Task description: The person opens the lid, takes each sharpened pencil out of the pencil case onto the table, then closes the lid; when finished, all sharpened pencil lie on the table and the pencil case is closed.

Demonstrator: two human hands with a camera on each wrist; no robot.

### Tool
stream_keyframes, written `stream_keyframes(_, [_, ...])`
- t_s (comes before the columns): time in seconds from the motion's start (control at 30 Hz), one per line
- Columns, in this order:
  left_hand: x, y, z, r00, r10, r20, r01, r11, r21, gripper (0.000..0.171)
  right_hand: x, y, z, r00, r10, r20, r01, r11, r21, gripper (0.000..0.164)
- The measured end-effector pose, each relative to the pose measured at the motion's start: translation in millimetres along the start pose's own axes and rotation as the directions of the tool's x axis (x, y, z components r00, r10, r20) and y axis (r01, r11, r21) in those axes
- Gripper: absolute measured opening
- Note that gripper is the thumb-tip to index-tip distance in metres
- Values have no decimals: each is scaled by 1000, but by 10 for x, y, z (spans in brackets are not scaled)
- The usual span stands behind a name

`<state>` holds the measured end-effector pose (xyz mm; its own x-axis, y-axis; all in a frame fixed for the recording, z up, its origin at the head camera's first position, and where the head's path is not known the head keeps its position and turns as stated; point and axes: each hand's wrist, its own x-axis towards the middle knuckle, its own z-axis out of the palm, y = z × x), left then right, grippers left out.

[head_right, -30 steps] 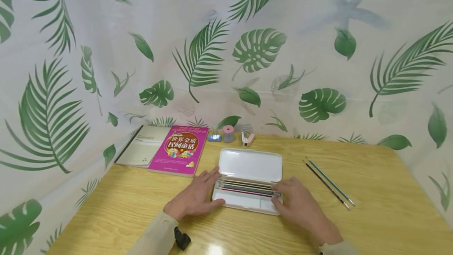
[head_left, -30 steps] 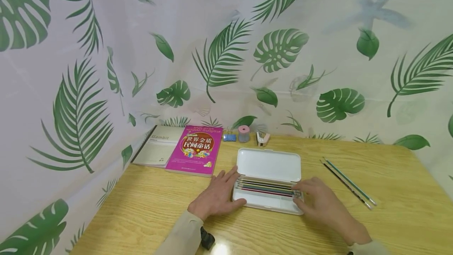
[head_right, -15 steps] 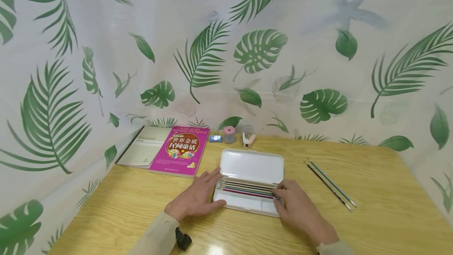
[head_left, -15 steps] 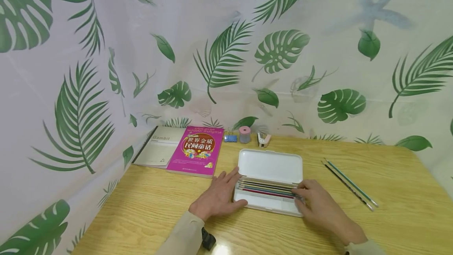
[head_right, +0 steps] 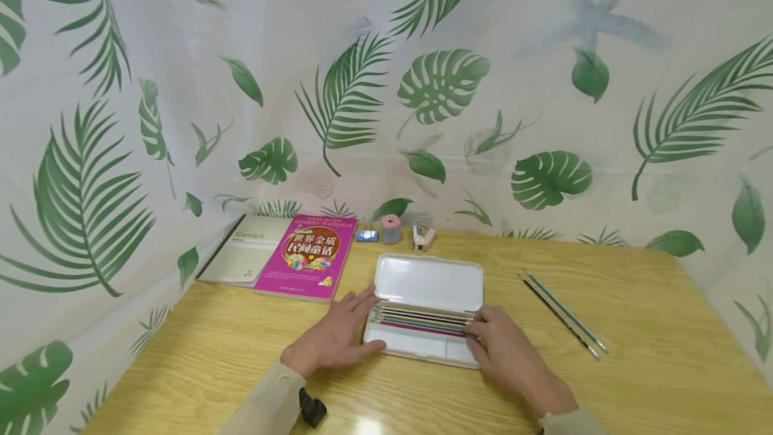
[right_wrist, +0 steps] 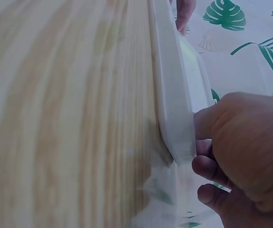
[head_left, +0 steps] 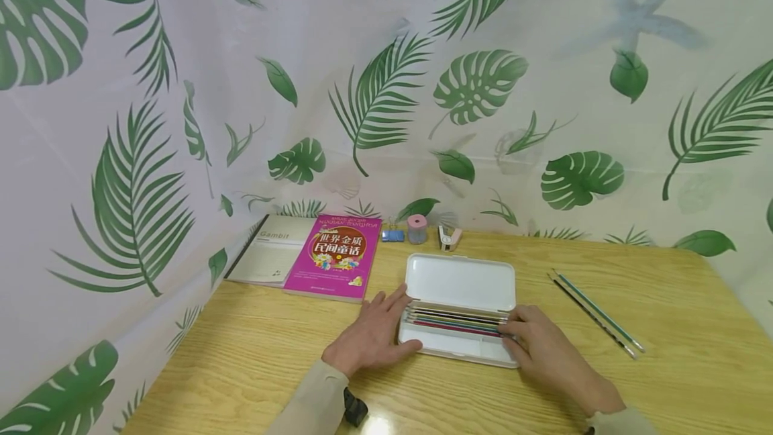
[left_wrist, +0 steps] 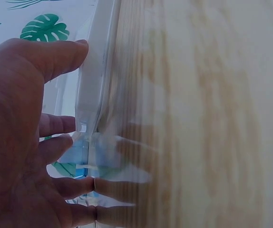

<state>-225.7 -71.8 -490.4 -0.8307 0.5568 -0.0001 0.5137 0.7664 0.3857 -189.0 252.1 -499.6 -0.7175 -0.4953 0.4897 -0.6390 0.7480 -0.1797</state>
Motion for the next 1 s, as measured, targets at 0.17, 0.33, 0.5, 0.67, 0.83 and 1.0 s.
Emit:
stream_keyframes(0.17, [-4,-3,7,1000,2,-2,-2,1000,-2,83,6,1,13,1000,-12,-27,12,1000,5,18])
stream_keyframes(0.33, [-8,1,6,1000,1,-3,-1,1000,-10,82,25,-17,-6,1000,-2,-25,3,1000,11,23])
stream_keyframes(0.5, [-1,3,8,1000,2,-9,-2,1000,-5,82,45,-51,-58,995,88,56,-89,996,28,23])
stream_keyframes(0.67, [8,-4,14,1000,-2,-9,2,1000,-4,82,55,-49,-78,978,166,126,-176,982,74,21])
stream_keyframes(0.83, [13,-6,23,1000,3,-8,-3,1000,-2,82,59,-15,-82,971,185,149,-200,976,92,16])
stream_keyframes(1.0, [7,-3,20,1000,6,-6,-6,1000,0,82,64,-11,-84,966,205,157,-221,971,94,17])
